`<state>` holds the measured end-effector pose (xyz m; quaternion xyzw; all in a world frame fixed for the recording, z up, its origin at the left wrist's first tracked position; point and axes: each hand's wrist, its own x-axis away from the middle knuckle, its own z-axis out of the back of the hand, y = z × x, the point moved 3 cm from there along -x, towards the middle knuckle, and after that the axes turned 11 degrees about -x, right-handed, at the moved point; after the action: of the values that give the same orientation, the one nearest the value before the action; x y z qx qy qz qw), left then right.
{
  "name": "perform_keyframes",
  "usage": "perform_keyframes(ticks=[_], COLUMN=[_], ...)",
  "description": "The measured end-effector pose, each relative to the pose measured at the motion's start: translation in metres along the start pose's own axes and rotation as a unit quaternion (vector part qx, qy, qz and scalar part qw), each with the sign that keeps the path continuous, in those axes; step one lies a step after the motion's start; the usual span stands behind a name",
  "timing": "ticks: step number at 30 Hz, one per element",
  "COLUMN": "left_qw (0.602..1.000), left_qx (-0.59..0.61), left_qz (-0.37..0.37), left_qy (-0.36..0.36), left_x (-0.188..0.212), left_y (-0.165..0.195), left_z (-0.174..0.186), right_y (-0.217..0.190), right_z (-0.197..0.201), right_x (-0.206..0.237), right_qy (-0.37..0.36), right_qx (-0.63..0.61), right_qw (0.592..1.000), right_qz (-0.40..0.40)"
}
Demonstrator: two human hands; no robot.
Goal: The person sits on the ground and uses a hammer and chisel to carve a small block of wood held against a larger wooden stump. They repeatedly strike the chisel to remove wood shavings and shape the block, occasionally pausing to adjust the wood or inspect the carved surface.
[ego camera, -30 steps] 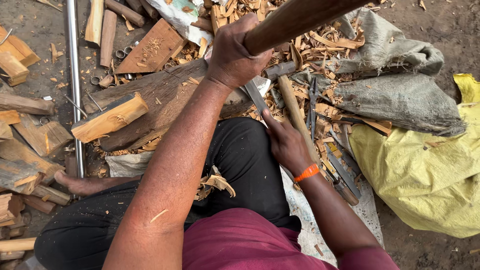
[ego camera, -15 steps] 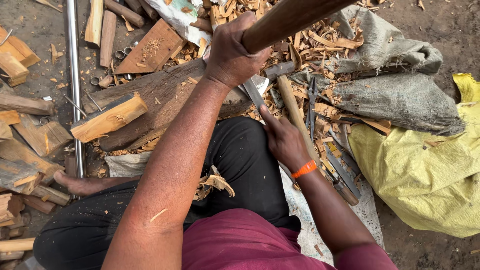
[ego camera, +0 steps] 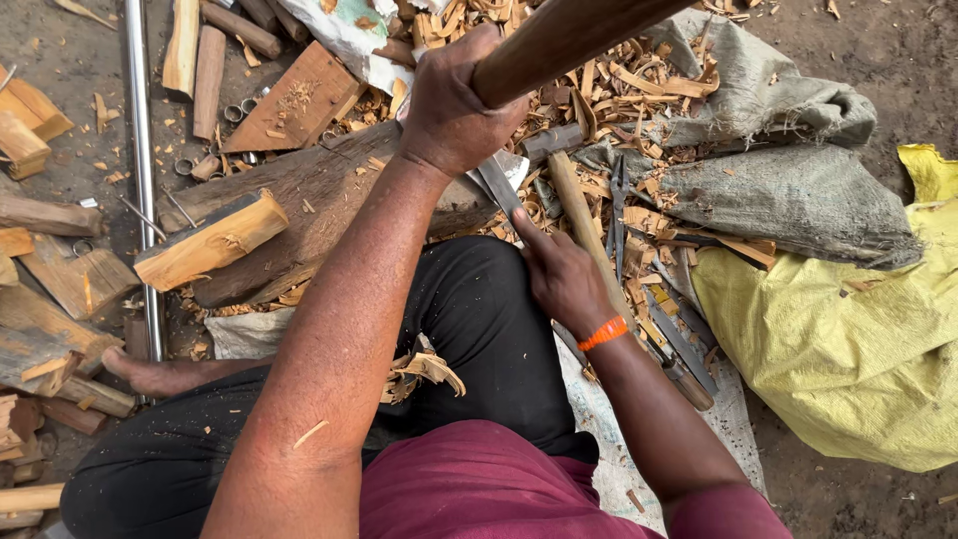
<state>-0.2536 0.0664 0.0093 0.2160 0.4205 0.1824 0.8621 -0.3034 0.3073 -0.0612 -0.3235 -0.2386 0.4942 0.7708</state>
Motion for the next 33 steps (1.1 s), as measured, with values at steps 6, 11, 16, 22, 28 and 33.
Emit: perform_keyframes(ticks=[6, 11, 16, 22, 28, 33], left_qw=[0.999, 1.000, 1.000, 0.999, 0.999, 0.999], left_qx=[0.035, 0.015, 0.023, 0.025, 0.015, 0.028], left_qz=[0.026, 0.024, 0.017, 0.028, 0.023, 0.028], left_qy=[-0.011, 0.008, -0.005, -0.016, -0.016, -0.015], left_x=[0.000, 0.003, 0.001, 0.001, 0.005, -0.003], left_y=[0.003, -0.002, 0.001, 0.000, -0.006, 0.006], left_z=[0.007, -0.001, 0.003, 0.002, -0.002, 0.011], right_y=[-0.005, -0.001, -0.006, -0.003, 0.017, 0.026], right_z=[0.002, 0.006, -0.004, 0.007, 0.010, 0.003], right_x=[-0.004, 0.053, -0.029, -0.001, 0.028, -0.056], right_qy=[0.013, 0.004, 0.034, -0.004, 0.006, 0.034], right_qx=[-0.015, 0.001, 0.038, 0.031, 0.024, -0.041], right_qw=[1.000, 1.000, 0.999, 0.999, 0.999, 0.998], right_qz=[0.011, 0.011, 0.019, 0.030, 0.046, 0.025])
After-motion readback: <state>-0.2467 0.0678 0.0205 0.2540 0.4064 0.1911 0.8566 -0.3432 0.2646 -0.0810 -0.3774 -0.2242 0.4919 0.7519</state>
